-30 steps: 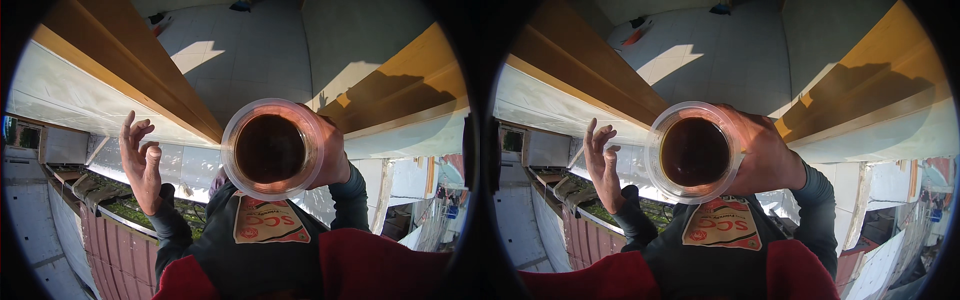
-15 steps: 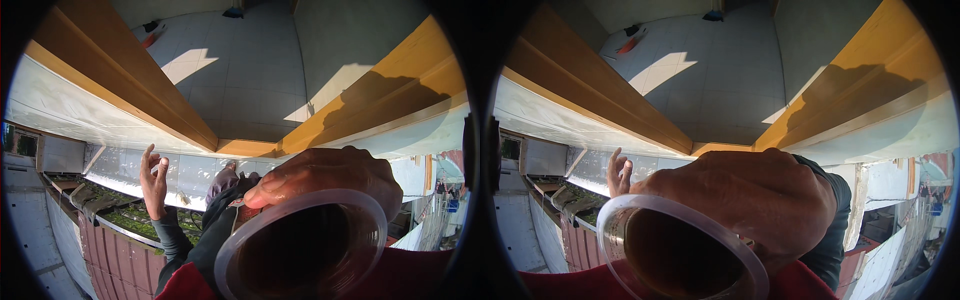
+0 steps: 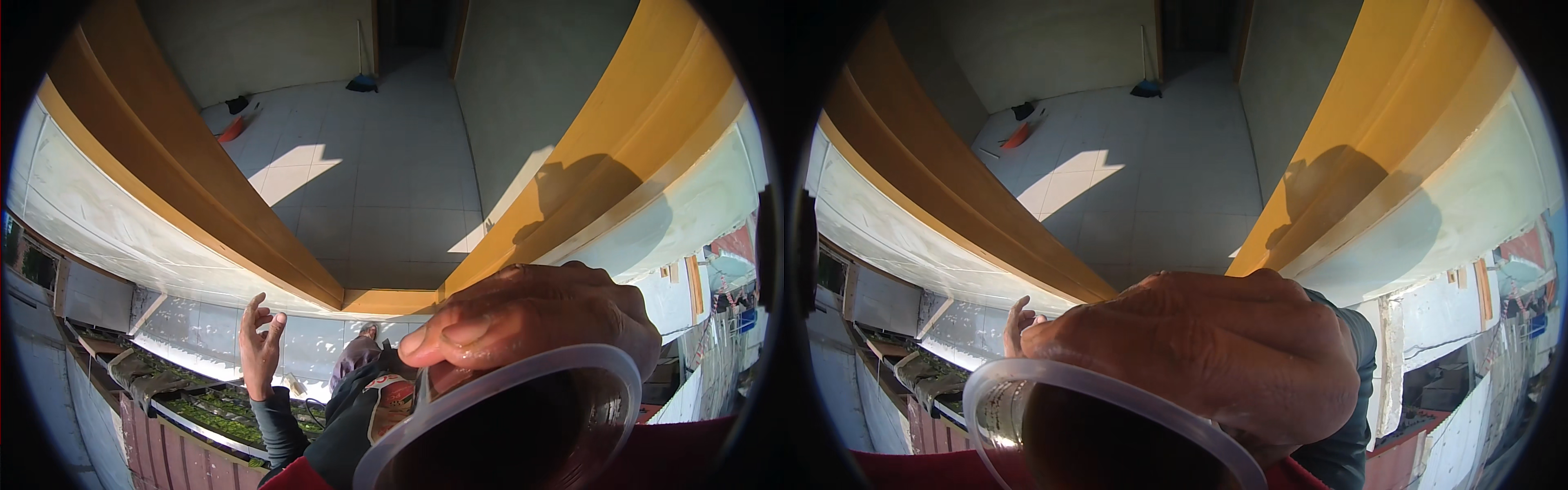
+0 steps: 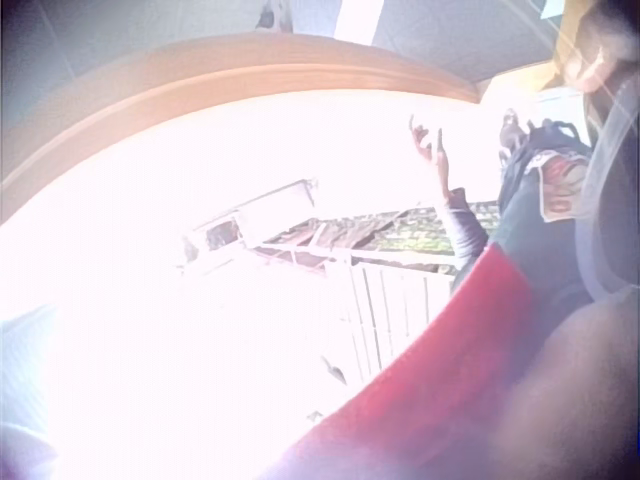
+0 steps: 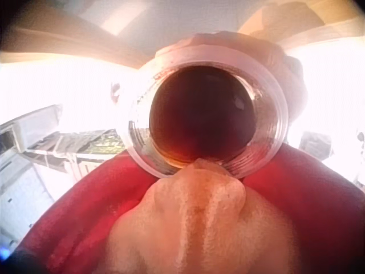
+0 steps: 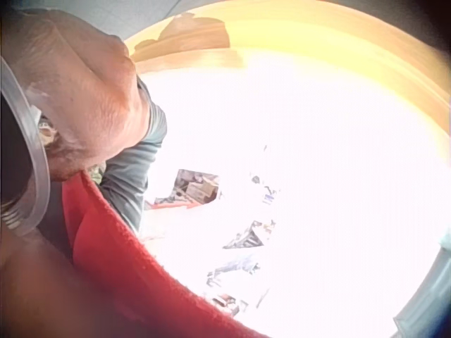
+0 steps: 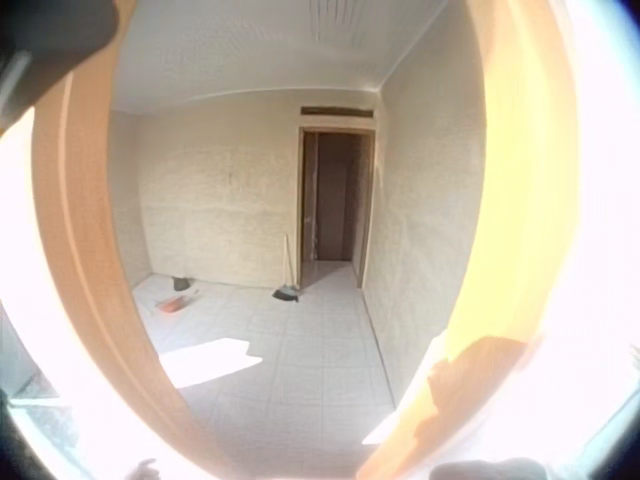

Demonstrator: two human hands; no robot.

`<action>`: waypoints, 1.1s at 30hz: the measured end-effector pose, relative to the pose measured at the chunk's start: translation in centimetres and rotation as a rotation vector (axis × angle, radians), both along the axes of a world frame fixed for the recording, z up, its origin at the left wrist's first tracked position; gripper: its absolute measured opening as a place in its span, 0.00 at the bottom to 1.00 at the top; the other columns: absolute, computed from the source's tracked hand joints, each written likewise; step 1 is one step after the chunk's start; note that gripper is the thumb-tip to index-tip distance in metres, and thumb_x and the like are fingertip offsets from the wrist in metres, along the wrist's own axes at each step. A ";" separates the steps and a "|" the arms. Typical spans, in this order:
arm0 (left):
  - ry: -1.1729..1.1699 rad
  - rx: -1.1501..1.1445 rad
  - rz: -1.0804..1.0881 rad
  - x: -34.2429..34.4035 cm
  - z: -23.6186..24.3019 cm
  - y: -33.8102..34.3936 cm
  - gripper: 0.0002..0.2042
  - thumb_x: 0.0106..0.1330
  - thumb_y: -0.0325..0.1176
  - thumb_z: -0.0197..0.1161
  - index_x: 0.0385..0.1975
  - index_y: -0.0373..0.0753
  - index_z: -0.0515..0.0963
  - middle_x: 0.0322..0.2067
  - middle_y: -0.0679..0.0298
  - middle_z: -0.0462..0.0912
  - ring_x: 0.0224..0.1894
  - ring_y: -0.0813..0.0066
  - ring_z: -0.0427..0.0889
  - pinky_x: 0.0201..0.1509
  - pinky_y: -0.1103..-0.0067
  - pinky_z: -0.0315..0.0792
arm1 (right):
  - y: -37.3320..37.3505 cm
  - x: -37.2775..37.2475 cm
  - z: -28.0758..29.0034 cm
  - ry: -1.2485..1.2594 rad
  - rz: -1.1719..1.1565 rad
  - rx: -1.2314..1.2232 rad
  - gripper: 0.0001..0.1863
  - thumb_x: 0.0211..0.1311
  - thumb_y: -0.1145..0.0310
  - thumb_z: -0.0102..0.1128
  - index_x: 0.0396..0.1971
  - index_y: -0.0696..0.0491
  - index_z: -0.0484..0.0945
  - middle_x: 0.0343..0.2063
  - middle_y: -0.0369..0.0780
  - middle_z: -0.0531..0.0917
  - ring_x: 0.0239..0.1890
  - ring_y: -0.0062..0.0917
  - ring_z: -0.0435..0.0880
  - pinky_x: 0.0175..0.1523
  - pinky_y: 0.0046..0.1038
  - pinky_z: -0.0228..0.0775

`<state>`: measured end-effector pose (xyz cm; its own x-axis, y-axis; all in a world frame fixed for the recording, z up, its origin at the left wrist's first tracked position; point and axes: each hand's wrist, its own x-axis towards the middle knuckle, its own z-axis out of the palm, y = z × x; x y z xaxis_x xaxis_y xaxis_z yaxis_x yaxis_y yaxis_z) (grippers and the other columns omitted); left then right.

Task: The person applies mortar to the vertical corner of an exterior building wall using a trowel, moves a bucket of mortar on the floor, and eventually picks up a cup and a small scrap of paper.

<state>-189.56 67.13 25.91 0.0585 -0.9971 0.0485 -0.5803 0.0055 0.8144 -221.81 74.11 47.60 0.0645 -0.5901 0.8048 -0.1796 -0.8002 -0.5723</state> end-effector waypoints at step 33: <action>-0.370 0.456 -0.885 -5.1 -16.1 2.2 0.36 0.47 0.45 0.73 0.61 0.46 0.72 0.48 0.51 0.83 0.50 0.52 0.81 0.57 0.65 0.74 | 2.9 -4.3 6.9 0.360 -0.162 0.142 0.12 0.60 0.69 0.66 0.42 0.52 0.75 0.35 0.48 0.86 0.38 0.33 0.89 0.42 0.31 0.84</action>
